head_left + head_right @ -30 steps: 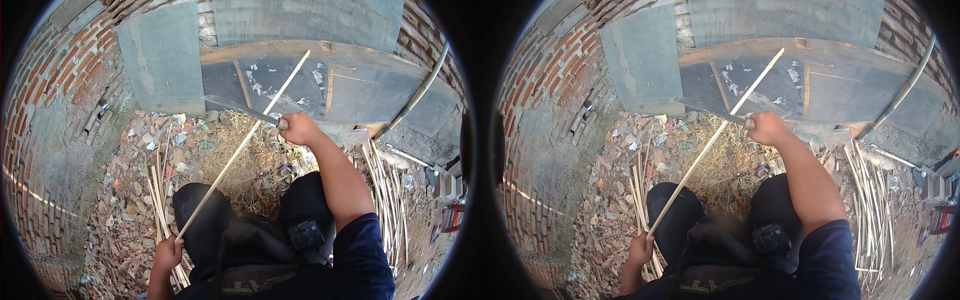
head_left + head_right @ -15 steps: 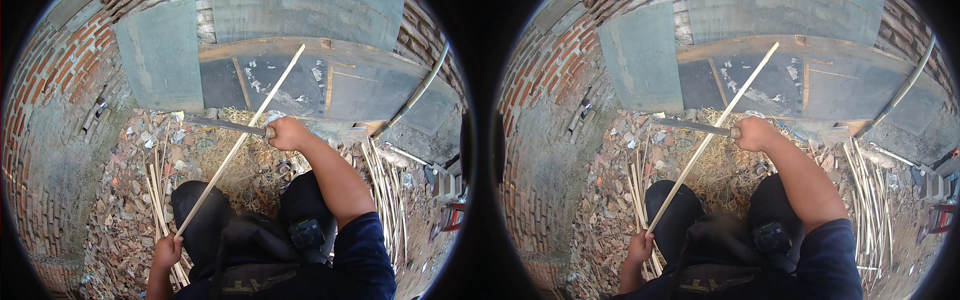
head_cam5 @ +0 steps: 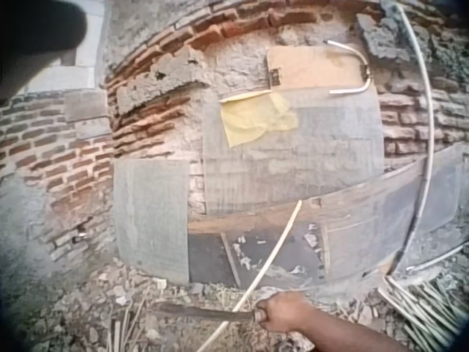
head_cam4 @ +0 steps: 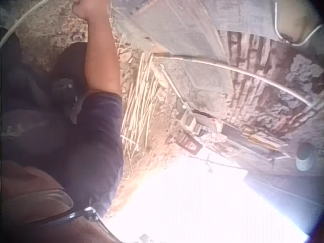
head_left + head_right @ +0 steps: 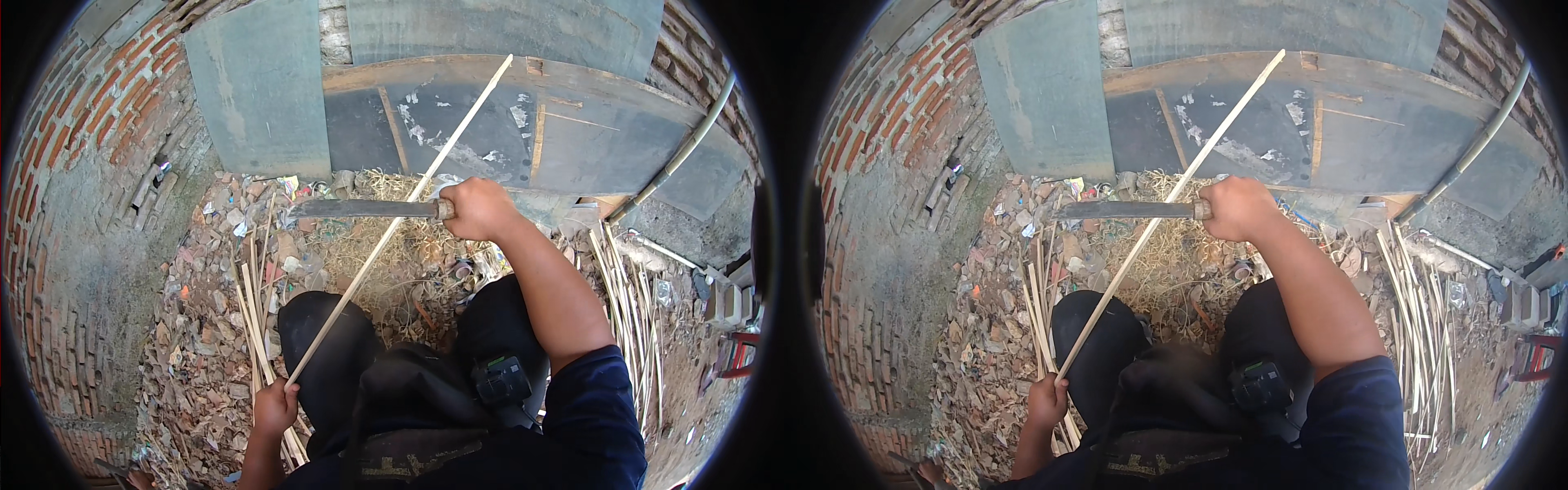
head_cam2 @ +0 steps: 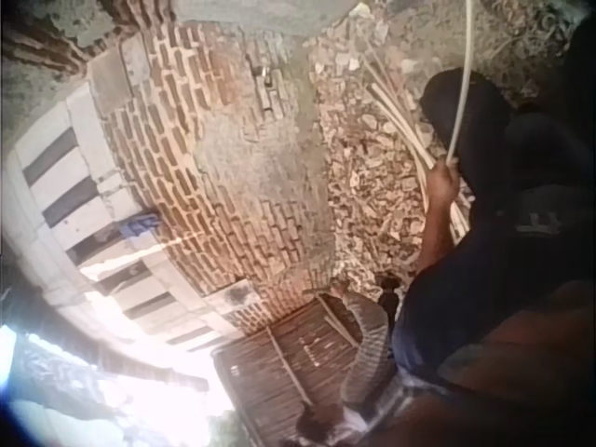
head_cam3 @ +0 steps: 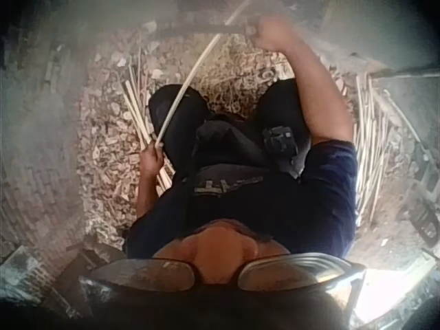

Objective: The person shapes a long bamboo stick by scraping and shaving along its length using a knife.

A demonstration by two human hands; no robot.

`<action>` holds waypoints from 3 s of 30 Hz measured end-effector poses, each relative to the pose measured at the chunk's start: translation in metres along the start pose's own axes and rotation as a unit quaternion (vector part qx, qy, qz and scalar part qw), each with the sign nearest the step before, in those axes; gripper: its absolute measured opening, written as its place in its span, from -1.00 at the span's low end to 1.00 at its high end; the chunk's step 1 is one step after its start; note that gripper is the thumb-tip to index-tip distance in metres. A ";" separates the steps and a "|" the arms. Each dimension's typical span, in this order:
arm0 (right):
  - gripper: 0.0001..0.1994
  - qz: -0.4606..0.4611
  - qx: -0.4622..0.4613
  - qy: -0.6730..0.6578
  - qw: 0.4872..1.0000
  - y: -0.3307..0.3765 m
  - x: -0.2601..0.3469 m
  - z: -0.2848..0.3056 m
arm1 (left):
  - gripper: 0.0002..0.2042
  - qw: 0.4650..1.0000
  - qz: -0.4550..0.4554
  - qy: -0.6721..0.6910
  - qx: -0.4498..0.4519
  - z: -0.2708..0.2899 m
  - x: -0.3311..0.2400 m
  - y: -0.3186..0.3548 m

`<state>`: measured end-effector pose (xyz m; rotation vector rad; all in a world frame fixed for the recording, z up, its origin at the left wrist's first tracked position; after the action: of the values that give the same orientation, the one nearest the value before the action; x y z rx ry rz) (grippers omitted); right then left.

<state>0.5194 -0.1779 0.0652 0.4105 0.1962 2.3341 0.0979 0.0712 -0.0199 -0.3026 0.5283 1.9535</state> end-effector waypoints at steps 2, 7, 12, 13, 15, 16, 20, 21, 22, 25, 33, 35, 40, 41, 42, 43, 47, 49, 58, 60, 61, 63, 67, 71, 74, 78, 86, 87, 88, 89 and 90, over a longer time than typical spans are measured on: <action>-0.67 -0.023 -0.002 -0.010 1.000 -0.010 -0.037 -0.011 | -0.76 1.000 -0.012 -0.006 -0.010 -0.001 -0.004 0.000; -0.63 -0.061 -0.079 -0.083 0.992 -0.009 -0.048 -0.006 | -0.77 1.000 -0.008 -0.007 0.002 -0.002 -0.002 -0.005; -0.72 0.047 -0.059 0.048 0.996 0.002 0.008 0.003 | -0.77 1.000 0.000 -0.003 -0.012 -0.003 0.002 0.000; -0.73 0.034 -0.059 0.033 0.997 -0.007 -0.008 -0.003 | -0.77 0.999 -0.006 -0.026 -0.018 -0.004 0.004 -0.003; -0.69 -0.029 -0.059 -0.050 0.997 -0.015 -0.052 -0.001 | -0.77 0.998 -0.016 -0.047 -0.024 -0.004 0.001 -0.004; -0.65 -0.089 -0.060 -0.133 0.985 -0.017 -0.077 -0.002 | -0.77 0.999 -0.022 -0.046 -0.016 -0.005 -0.002 -0.006; -0.64 -0.072 -0.079 -0.132 0.985 -0.009 -0.060 -0.006 | -0.76 1.000 -0.017 -0.014 0.003 -0.002 -0.001 -0.003; -0.63 -0.048 -0.087 -0.109 0.989 -0.006 -0.050 -0.003 | -0.76 1.000 -0.017 -0.016 0.004 -0.003 0.001 -0.001; -0.63 -0.048 -0.087 -0.111 0.989 -0.005 -0.043 -0.001 | -0.76 1.000 -0.014 -0.019 -0.001 -0.005 0.003 0.000; -0.67 0.029 -0.027 0.033 0.999 0.002 -0.003 0.006 | -0.76 0.999 -0.004 -0.042 -0.021 -0.004 -0.001 0.002; -0.76 -0.030 -0.172 -0.163 0.971 -0.003 -0.073 0.003 | -0.77 0.999 -0.006 -0.031 -0.017 -0.008 0.004 -0.002; -0.76 -0.003 -0.153 -0.124 0.981 0.001 -0.056 0.008 | -0.78 0.999 -0.008 -0.033 -0.025 -0.009 0.004 -0.001; -0.79 -0.011 -0.151 -0.109 0.982 0.002 -0.060 0.011 | -0.77 0.998 -0.003 -0.049 -0.035 -0.010 0.000 -0.002; -0.71 -0.078 -0.123 -0.217 0.965 -0.003 -0.083 0.008 | -0.77 0.998 -0.001 -0.058 -0.032 -0.009 -0.001 -0.004; -0.71 -0.079 -0.124 -0.216 0.965 -0.002 -0.088 0.005 | -0.77 0.998 -0.002 -0.058 -0.032 -0.008 -0.001 -0.003; -0.70 -0.089 -0.138 -0.188 0.968 0.000 -0.093 0.005 | -0.78 0.998 -0.004 -0.053 -0.027 -0.008 -0.002 -0.002; -0.72 -0.038 -0.126 -0.124 0.984 0.003 -0.066 0.009 | -0.79 0.999 0.006 -0.042 -0.014 -0.007 -0.001 -0.001; -0.75 0.022 -0.099 -0.038 0.994 0.004 -0.038 0.011 | -0.79 0.999 0.005 -0.050 -0.020 -0.007 0.001 0.003; -0.73 -0.132 -0.180 -0.163 0.961 0.006 -0.100 0.008 | -0.80 0.997 -0.005 -0.077 -0.031 -0.006 -0.003 -0.002; -0.75 -0.013 -0.154 -0.126 0.980 0.006 -0.071 0.008 | -0.80 0.997 -0.002 -0.075 -0.030 -0.006 -0.001 0.002; -0.74 0.006 -0.122 -0.094 0.988 0.004 -0.061 0.009 | -0.79 0.997 -0.004 -0.069 -0.036 -0.006 0.000 0.004; -0.73 -0.009 -0.111 -0.084 0.990 0.004 -0.063 0.012 | -0.79 0.997 -0.008 -0.063 -0.044 -0.007 0.002 0.002; -0.69 -0.116 -0.177 -0.190 0.959 0.003 -0.119 0.004 | -0.79 0.996 -0.015 -0.076 -0.041 -0.006 -0.003 -0.002; -0.65 -0.122 -0.189 -0.211 0.951 0.009 -0.112 0.006 | -0.80 0.998 0.007 -0.059 -0.017 -0.002 -0.004 -0.001; -0.65 -0.059 -0.158 -0.157 0.973 0.008 -0.091 0.010 | -0.80 0.998 -0.002 -0.049 -0.027 -0.004 0.000 -0.002; -0.64 -0.076 -0.153 -0.126 0.977 0.000 -0.111 0.001 | -0.79 0.997 -0.016 -0.057 -0.041 -0.003 -0.002 -0.001; -0.64 -0.108 -0.222 -0.199 0.948 0.013 -0.116 0.009 | -0.76 1.000 0.000 -0.009 -0.008 -0.002 0.001 -0.004; -0.65 -0.067 -0.199 -0.143 0.967 0.012 -0.105 0.011 | -0.76 1.000 -0.001 -0.009 -0.007 -0.003 0.001 -0.003; -0.65 -0.068 -0.199 -0.143 0.967 0.012 -0.104 0.009 | -0.76 1.000 -0.008 -0.012 -0.012 -0.002 0.001 -0.001; -0.66 -0.070 -0.212 -0.124 0.967 0.013 -0.103 0.010 | -0.76 1.000 -0.015 -0.015 -0.019 -0.001 0.002 0.001; -0.66 -0.072 -0.226 -0.105 0.966 0.013 -0.101 0.012 | -0.76 1.000 -0.015 -0.016 -0.020 0.000 0.004 0.001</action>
<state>0.5825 -0.2576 0.0561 0.3946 -0.3911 2.0904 0.0951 0.0741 -0.0217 -0.3036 0.4619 1.9380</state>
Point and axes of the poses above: each hand's wrist, its own y-axis away from the middle knuckle, its own z-axis out of the back of the hand, x = y × z, the point moved 7 cm from there along -y, towards the middle knuckle, and after that the axes turned 10 degrees about x, right-handed, at the moved point
